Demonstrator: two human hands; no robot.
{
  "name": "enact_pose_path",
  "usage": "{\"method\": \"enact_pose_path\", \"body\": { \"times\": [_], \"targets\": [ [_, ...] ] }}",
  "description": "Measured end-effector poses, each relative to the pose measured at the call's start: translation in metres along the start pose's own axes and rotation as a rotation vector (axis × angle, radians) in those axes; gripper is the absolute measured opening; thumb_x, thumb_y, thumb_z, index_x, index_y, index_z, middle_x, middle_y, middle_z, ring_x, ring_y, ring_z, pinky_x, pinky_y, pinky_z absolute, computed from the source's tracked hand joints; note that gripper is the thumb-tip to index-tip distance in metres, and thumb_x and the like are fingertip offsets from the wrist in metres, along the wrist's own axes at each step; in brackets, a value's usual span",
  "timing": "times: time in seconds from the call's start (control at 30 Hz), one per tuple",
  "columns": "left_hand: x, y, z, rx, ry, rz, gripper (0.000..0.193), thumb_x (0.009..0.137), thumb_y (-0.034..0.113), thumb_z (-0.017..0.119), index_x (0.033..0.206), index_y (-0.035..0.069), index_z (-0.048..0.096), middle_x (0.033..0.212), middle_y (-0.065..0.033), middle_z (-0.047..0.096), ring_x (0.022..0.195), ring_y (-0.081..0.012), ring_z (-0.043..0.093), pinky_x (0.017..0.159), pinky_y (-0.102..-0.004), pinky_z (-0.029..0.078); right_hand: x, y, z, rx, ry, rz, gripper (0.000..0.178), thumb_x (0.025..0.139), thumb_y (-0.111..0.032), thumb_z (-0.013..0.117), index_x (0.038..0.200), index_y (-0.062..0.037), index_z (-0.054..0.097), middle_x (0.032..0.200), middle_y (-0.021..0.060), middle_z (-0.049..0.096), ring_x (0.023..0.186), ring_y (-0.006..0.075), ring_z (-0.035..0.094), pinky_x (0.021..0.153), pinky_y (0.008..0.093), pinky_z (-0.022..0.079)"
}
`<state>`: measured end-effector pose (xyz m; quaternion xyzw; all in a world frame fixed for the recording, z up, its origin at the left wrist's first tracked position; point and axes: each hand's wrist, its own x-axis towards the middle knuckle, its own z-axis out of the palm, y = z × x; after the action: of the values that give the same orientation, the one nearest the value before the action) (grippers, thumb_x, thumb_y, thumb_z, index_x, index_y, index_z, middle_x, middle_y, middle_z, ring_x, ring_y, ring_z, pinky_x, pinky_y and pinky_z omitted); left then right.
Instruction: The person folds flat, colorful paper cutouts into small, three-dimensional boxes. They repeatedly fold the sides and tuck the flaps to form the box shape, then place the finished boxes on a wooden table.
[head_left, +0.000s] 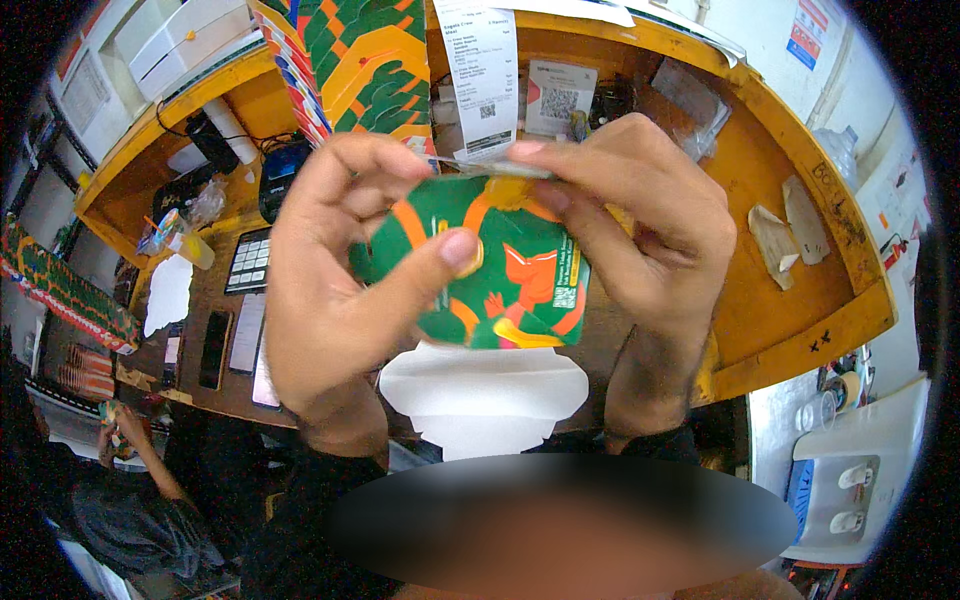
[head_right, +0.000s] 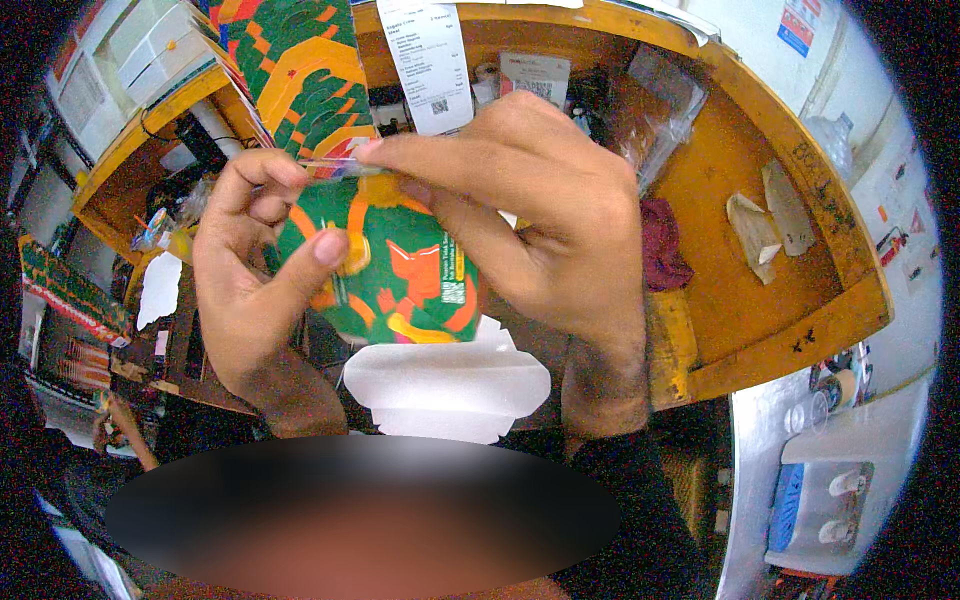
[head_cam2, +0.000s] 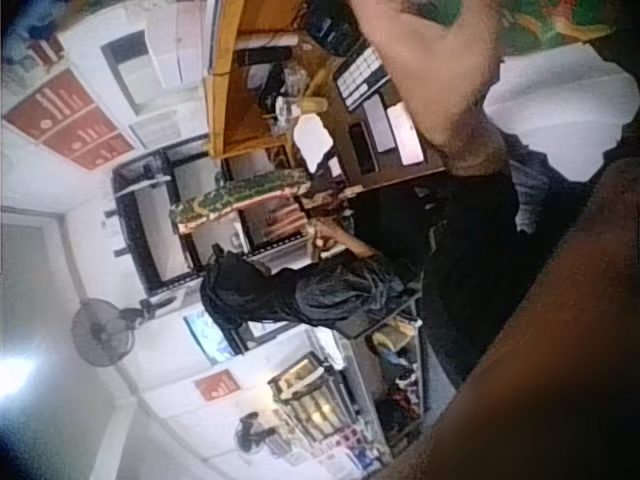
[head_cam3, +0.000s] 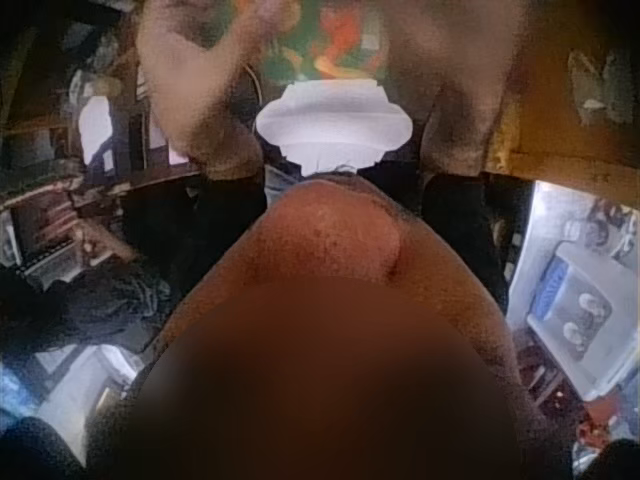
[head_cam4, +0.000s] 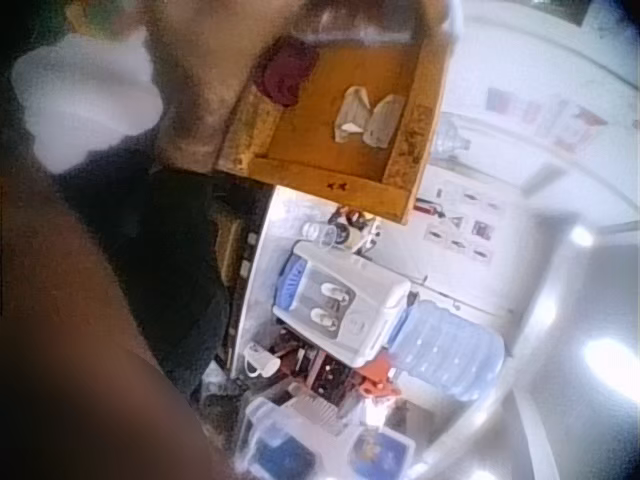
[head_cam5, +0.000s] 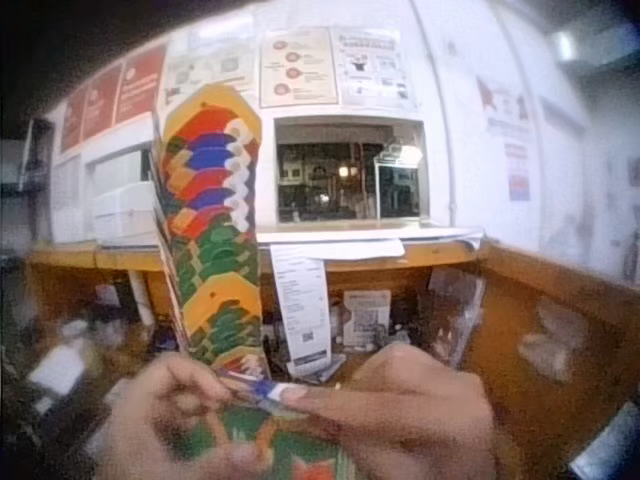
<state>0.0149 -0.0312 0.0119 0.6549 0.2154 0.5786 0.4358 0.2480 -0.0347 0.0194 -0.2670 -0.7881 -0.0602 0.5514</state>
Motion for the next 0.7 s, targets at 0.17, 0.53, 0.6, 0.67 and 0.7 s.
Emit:
{"method": "enact_pose_path", "body": {
  "times": [0.17, 0.53, 0.6, 0.67, 0.7],
  "targets": [
    [0.01, -0.004, -0.013, -0.164, -0.04, -0.101, 0.06, 0.088, -0.001, 0.088, 0.137, 0.0, 0.055, 0.115, -0.0173, 0.08, 0.104, -0.0182, 0.078, 0.089, -0.0286, 0.061, 0.0, -0.006, 0.003, 0.09, 0.067, -0.009, 0.039, 0.08, 0.013, 0.084, 0.118, 0.0013, 0.085, 0.092, 0.0103, 0.078, 0.081, 0.0198, 0.069, 0.071, 0.0309, 0.051],
    [0.012, -0.008, -0.017, -0.37, -0.172, -0.18, 0.043, 0.095, 0.011, 0.083, 0.134, -0.004, 0.07, 0.121, -0.0107, 0.079, 0.105, -0.016, 0.076, 0.096, -0.0279, 0.059, 0.004, 0.008, 0.005, -0.103, 0.132, -0.308, 0.035, 0.073, 0.011, 0.084, 0.107, -0.0005, 0.085, 0.093, 0.0129, 0.075, 0.083, 0.0264, 0.07, 0.074, 0.0341, 0.055],
    [0.011, -0.006, -0.015, -0.167, -0.16, -0.194, 0.04, 0.095, 0.011, 0.083, 0.131, -0.004, 0.072, 0.119, -0.0092, 0.08, 0.105, -0.0147, 0.076, 0.096, -0.0282, 0.059, 0.003, 0.007, 0.003, -0.143, 0.146, -0.324, 0.034, 0.073, 0.008, 0.086, 0.106, -0.0015, 0.085, 0.093, 0.014, 0.075, 0.082, 0.027, 0.07, 0.074, 0.0351, 0.057],
    [0.011, -0.006, -0.015, -0.159, -0.157, -0.213, 0.037, 0.095, 0.012, 0.084, 0.127, -0.005, 0.074, 0.115, -0.0082, 0.081, 0.104, -0.0135, 0.076, 0.095, -0.0277, 0.059, 0.002, 0.006, 0.001, -0.16, 0.115, -0.329, 0.033, 0.074, 0.005, 0.087, 0.106, -0.0024, 0.086, 0.094, 0.015, 0.076, 0.082, 0.0275, 0.071, 0.074, 0.0359, 0.058],
    [0.013, -0.007, -0.015, -0.172, -0.166, -0.243, 0.038, 0.095, 0.012, 0.084, 0.127, -0.005, 0.074, 0.115, -0.0085, 0.081, 0.103, -0.0136, 0.076, 0.094, -0.0276, 0.059, 0.001, 0.004, 0.001, -0.157, 0.111, -0.323, 0.032, 0.074, 0.003, 0.087, 0.106, -0.0027, 0.086, 0.093, 0.0153, 0.076, 0.081, 0.0278, 0.071, 0.073, 0.0361, 0.058]
  ]
}}
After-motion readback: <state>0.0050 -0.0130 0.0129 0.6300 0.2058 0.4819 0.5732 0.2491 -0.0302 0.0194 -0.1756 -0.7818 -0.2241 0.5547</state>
